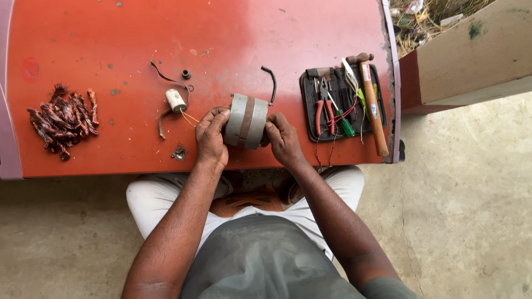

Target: Disassembling and inspecting an electric motor and its components.

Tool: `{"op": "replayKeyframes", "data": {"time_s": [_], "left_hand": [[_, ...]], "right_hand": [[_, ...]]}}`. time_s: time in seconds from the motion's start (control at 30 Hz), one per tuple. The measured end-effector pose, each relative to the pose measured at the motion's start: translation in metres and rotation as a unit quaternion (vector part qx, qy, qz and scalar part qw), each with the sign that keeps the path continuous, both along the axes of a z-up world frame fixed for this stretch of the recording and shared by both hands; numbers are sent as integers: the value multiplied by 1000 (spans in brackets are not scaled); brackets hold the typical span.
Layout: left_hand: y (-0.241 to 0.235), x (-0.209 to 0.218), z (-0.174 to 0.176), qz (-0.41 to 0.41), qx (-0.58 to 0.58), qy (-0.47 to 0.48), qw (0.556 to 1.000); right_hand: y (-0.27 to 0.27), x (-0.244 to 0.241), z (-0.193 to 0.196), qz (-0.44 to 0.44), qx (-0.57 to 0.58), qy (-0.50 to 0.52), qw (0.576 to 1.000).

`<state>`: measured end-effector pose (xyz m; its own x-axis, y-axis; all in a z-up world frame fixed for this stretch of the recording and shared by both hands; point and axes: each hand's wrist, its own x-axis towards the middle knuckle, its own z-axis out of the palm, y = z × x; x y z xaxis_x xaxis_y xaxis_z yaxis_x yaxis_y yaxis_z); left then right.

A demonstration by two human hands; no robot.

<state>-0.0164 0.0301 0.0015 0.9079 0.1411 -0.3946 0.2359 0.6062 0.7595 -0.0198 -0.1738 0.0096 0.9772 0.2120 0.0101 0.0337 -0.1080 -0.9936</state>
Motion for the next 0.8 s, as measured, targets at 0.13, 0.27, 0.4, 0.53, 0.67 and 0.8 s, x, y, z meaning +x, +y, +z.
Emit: {"op": "replayKeyframes", "data": {"time_s": [0.13, 0.27, 0.4, 0.53, 0.67, 0.8], "left_hand": [[-1, -6, -1, -6, -11, -56, 998], [-2, -7, 3, 8, -1, -40, 999], [-5, -14, 2, 19, -3, -24, 1000], [-5, -13, -1, 27, 21, -25, 999], [-7, -14, -1, 42, 4, -61, 997], [-7, -19, -5, 54, -2, -52, 997]], "right_hand": [[0, -6, 8, -9, 62, 101, 993], [1, -5, 19, -11, 91, 170, 981], [-6, -13, 18, 5, -160, -144, 977], [0, 2, 30, 4, -124, -8, 992], [-2, 2, 30, 7, 34, 211, 977], [-3, -8, 16, 33, -30, 22, 999]]}}
